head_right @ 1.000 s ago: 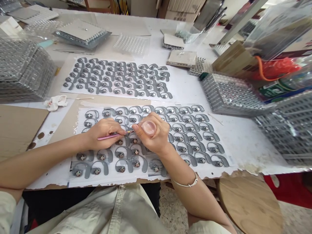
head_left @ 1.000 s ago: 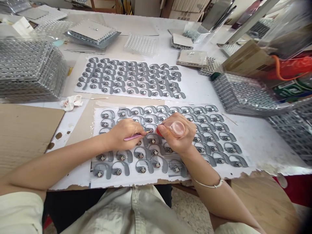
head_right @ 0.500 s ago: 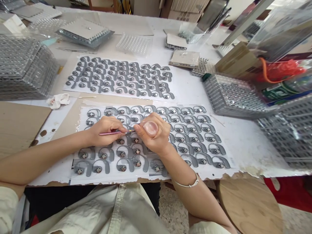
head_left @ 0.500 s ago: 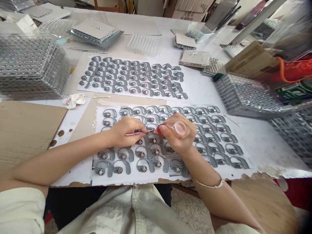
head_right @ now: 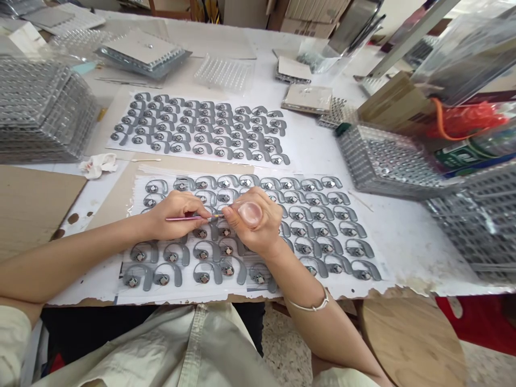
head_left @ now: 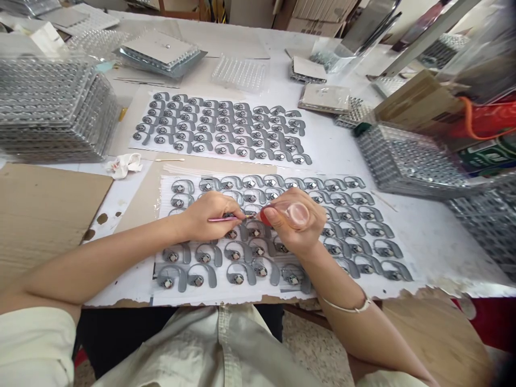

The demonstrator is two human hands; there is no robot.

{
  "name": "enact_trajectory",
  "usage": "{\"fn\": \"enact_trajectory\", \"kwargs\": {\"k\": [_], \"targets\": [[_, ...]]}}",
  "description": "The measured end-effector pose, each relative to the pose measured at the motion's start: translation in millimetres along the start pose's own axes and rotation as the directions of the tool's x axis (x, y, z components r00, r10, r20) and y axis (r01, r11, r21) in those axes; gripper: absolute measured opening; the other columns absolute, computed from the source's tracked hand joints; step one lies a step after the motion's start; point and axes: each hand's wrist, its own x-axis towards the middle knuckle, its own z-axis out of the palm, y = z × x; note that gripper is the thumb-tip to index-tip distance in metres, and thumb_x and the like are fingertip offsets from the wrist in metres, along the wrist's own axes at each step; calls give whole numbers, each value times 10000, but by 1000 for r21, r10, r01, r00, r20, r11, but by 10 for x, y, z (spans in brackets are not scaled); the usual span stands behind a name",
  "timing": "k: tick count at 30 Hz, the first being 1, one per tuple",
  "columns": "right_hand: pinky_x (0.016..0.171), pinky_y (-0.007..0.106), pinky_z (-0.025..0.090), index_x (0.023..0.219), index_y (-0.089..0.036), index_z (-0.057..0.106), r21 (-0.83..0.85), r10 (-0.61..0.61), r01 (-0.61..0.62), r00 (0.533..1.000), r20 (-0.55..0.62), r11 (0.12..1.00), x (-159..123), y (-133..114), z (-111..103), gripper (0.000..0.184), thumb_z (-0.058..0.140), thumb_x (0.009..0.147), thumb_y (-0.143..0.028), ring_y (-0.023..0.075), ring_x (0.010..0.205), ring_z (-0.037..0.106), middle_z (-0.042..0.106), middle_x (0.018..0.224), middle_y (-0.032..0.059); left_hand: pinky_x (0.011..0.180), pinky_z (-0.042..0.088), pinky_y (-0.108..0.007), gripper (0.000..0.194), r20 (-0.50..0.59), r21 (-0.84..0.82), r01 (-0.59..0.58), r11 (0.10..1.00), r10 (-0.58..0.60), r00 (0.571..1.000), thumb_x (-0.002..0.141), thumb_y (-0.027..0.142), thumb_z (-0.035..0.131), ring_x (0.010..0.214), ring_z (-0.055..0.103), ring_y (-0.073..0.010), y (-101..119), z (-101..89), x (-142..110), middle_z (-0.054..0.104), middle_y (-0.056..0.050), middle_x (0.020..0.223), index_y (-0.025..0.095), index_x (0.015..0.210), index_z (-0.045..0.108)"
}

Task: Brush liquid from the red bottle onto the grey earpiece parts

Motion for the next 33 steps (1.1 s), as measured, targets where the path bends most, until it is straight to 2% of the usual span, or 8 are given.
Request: {"fn": "enact_trajectory", "kwargs": {"k": [15,19,21,23,25,27,29,33], "targets": [[548,306,481,734,-198,601,8,-7,7,1000,-7,1000,-8,1,19,110,695,745,-142,142,601,565,624,654,7,618,450,-220,82,6,-54,56,997,-55,998,783,111,620,597,613,-112,2,-13,20,673,-3,650,158,760,683],[530,300,471,700,-197,617,109,124,-118,991,-47,987,26,-1,-23,105,708,750,-212,129,567,564,627,634,-4,601,455,-213,87,11,-83,125,989,-124,992,760,100,631,597,614,-113,41,-21,18,682,-10,653,151,752,701],[482,278,453,662,-198,609,246,270,-228,951,-153,942,121,6,-109,168,694,774,-291,116,528,566,616,605,-16,560,449,-202,78,13,-123,215,969,-215,976,751,112,643,594,619,-116,90,-46,40,694,-18,665,146,746,714],[395,250,396,636,-204,568,410,434,-305,860,-269,860,276,25,-245,260,676,783,-390,110,469,572,594,562,-34,524,445,-196,66,5,-165,311,936,-315,949,746,141,662,587,624,-121,145,-90,91,706,-26,684,144,757,727],[320,226,285,667,-219,514,556,579,-357,761,-292,750,456,58,-405,310,663,772,-471,118,412,573,567,520,-56,503,445,-196,78,-31,-180,343,922,-354,935,753,174,669,573,625,-124,186,-145,166,711,-32,694,140,782,733],[327,222,206,672,-214,507,615,651,-411,724,-227,672,607,102,-536,347,574,825,-519,107,426,588,552,494,-44,489,442,-199,99,-91,-146,290,946,-304,948,776,189,651,543,617,-120,195,-187,241,710,-32,679,137,802,731],[348,246,196,675,-197,536,593,684,-502,720,-116,629,680,146,-589,401,460,890,-526,93,455,599,570,503,-6,517,461,-208,110,-139,-61,156,986,-164,977,801,175,621,566,636,-126,167,-198,288,722,-37,706,136,817,722],[332,221,304,783,-217,526,504,635,-506,764,-115,700,574,207,-437,236,575,860,-434,103,442,575,654,602,-4,678,509,-274,144,-131,203,-119,972,147,980,839,124,537,729,694,-160,51,-110,259,746,-65,833,138,857,680]]}}
